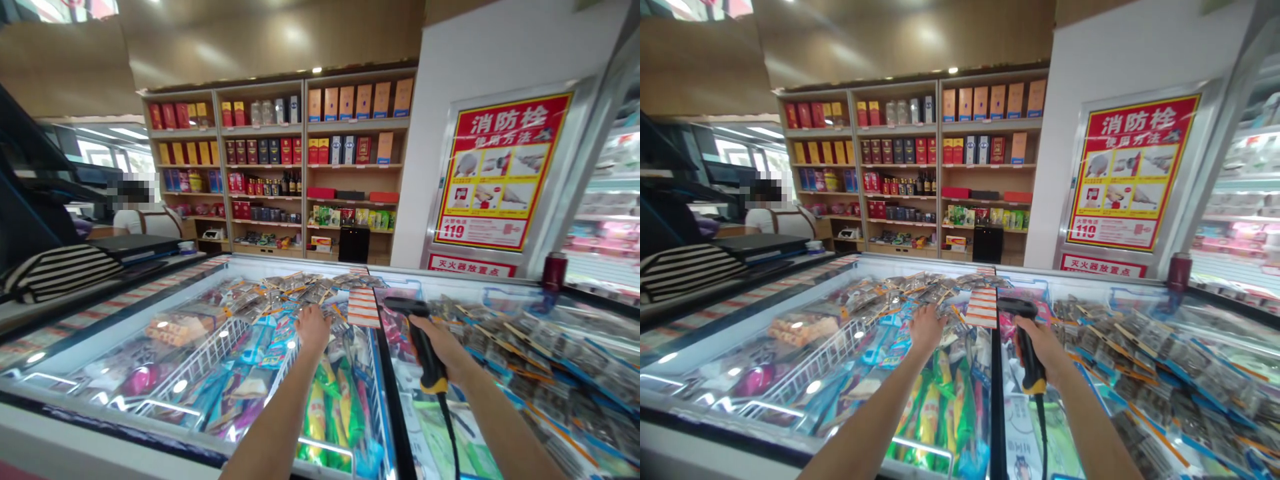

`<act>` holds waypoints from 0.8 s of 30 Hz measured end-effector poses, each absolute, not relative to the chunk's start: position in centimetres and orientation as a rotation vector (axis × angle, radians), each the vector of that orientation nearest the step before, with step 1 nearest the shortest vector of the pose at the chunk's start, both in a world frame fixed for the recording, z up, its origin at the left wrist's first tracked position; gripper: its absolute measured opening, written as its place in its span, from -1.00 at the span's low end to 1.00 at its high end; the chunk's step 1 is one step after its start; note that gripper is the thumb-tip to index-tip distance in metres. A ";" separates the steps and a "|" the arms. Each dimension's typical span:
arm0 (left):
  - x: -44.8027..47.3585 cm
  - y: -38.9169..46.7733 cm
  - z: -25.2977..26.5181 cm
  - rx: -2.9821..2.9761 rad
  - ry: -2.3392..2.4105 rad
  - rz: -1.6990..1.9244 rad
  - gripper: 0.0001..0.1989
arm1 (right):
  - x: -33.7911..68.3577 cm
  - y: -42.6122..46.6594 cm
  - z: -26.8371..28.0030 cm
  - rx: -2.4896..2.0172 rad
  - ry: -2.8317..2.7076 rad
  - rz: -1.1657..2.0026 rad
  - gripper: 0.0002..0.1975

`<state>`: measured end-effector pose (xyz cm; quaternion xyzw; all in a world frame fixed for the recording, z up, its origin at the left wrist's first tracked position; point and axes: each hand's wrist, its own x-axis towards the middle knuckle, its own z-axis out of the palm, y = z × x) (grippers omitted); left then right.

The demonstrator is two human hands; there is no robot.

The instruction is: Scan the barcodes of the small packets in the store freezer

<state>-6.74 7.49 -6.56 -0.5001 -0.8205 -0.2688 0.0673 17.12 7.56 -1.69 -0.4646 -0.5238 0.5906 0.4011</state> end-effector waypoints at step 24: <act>-4.3 7.0 -6.0 -1.788 -2.319 -1.176 -0.68 | 17.7 6.9 -1.7 -1.177 -1.232 1.593 -0.72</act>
